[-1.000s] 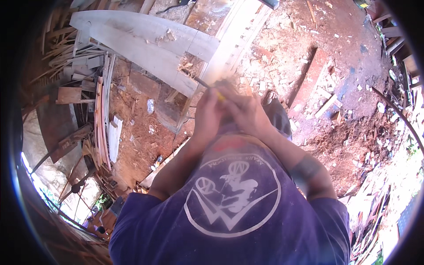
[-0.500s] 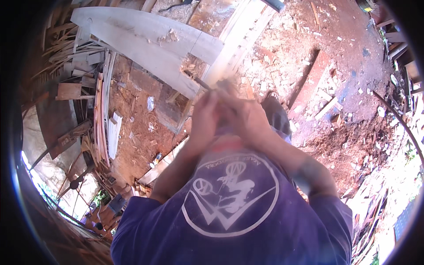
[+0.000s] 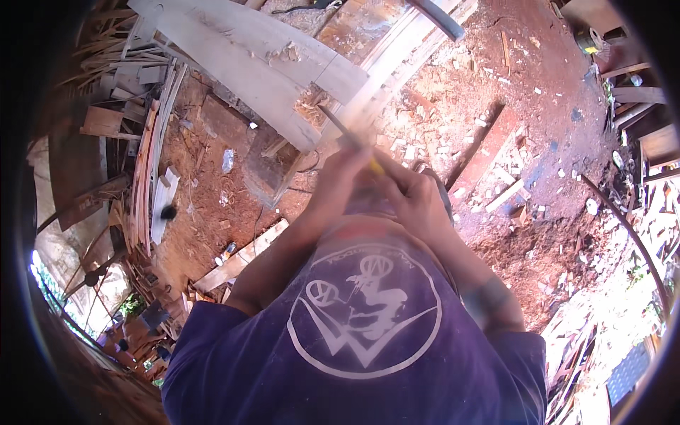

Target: The person uses a hammer and a chisel to carve out a mortise or notch in a wooden board. They strike the end of the chisel with the hammer to remove wood chips, then use the chisel by hand to scrape and smooth the interior surfaces of the cutout.

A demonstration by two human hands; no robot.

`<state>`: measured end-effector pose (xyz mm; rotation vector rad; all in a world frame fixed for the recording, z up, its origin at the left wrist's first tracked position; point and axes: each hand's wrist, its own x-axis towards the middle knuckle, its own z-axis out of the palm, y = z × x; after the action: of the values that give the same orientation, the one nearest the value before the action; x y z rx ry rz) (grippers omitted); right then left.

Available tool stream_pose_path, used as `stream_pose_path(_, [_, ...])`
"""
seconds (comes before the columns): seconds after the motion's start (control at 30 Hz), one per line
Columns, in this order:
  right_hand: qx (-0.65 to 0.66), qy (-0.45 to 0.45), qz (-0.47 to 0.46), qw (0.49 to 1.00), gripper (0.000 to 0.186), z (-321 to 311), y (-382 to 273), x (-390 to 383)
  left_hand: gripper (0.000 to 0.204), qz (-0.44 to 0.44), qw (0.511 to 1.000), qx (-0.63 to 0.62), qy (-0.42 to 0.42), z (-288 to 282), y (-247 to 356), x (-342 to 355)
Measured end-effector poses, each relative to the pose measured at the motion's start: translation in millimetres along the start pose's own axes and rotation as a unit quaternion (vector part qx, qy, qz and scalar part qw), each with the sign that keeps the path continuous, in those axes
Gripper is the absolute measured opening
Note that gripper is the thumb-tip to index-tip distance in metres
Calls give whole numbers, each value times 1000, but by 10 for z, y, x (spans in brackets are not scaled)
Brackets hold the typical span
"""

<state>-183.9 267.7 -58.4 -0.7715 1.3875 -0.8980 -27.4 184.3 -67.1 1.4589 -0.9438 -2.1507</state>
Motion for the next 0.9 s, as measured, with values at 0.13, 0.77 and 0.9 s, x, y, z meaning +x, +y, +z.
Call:
stream_pose_path(0.13, [-137,5,-68,988,48,10,-26,-50,36,37,999,26,-2,-62,-34,-1])
stream_pose_path(0.77, [-166,-59,-34,984,43,-189,-404,290,39,36,995,-84,-30,-108,54,157])
stream_pose_path(0.9, [-6,32,-57,998,44,187,-99,235,35,72,996,-49,-32,-153,10,246])
